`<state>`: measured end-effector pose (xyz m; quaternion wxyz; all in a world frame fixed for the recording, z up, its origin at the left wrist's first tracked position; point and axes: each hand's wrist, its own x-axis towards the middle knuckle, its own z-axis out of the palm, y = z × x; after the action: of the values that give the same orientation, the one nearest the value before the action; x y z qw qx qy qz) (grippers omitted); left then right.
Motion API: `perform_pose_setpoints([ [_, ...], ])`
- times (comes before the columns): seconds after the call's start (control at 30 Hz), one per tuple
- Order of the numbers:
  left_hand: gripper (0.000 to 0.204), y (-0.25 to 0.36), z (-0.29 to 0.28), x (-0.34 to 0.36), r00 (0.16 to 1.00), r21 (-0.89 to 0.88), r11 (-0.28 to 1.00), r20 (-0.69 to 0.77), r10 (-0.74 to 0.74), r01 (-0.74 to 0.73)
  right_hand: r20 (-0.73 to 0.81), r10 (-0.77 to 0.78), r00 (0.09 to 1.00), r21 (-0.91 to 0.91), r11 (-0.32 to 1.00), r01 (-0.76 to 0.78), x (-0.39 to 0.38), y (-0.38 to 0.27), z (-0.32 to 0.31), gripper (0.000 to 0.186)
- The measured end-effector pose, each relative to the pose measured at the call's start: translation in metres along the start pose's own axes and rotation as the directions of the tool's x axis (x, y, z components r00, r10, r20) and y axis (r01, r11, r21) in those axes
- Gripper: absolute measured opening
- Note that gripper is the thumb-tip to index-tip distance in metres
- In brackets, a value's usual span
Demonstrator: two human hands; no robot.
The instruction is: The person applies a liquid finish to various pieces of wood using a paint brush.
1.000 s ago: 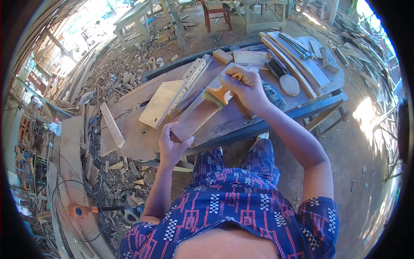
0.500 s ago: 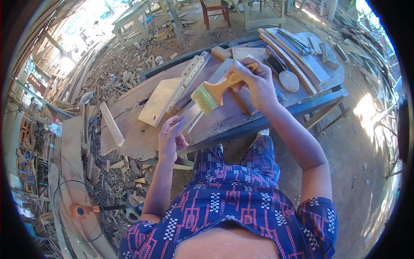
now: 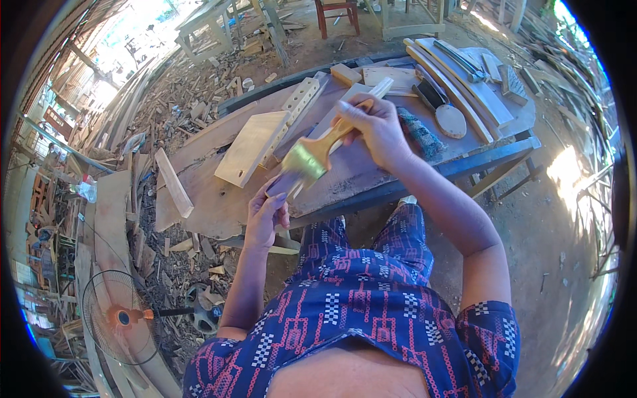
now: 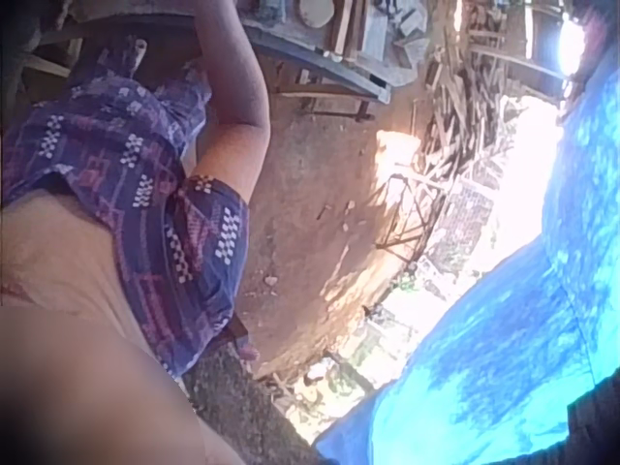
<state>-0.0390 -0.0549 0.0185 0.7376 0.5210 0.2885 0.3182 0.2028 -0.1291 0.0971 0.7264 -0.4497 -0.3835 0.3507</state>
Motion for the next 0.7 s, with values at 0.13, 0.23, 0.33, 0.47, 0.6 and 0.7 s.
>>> perform_pose_setpoints([
  [0.13, 0.045, -0.003, -0.004, 0.000, 0.999, -0.008, 1.000, -0.025, -0.024, 0.024, -0.148, -0.099, 0.984, -0.141, 0.987, 0.078, 0.031, 0.004, -0.049, 0.017],
  [0.23, 0.046, -0.003, -0.003, 0.000, 0.999, -0.010, 1.000, -0.031, -0.022, 0.022, -0.263, -0.256, 0.930, -0.439, 0.890, 0.121, 0.056, 0.000, -0.086, 0.019],
  [0.33, 0.046, -0.001, 0.001, 0.000, 1.000, 0.010, 1.000, -0.025, 0.005, -0.005, -0.289, -0.348, 0.892, -0.579, 0.805, 0.126, 0.069, -0.005, -0.101, 0.020],
  [0.47, 0.046, -0.004, 0.000, 0.002, 0.999, 0.070, 0.997, -0.038, 0.028, -0.025, -0.008, -0.614, 0.789, -0.915, 0.323, 0.242, 0.067, -0.009, -0.096, 0.018],
  [0.6, 0.046, -0.007, 0.000, 0.003, 0.998, 0.077, 0.996, -0.036, 0.056, -0.053, 0.122, -0.643, 0.756, -0.886, 0.272, 0.375, 0.059, 0.007, -0.077, 0.013],
  [0.7, 0.045, -0.006, 0.000, 0.002, 0.997, 0.097, 0.994, -0.043, 0.060, -0.055, 0.216, -0.531, 0.819, -0.820, 0.357, 0.448, 0.033, 0.013, -0.036, 0.010],
])
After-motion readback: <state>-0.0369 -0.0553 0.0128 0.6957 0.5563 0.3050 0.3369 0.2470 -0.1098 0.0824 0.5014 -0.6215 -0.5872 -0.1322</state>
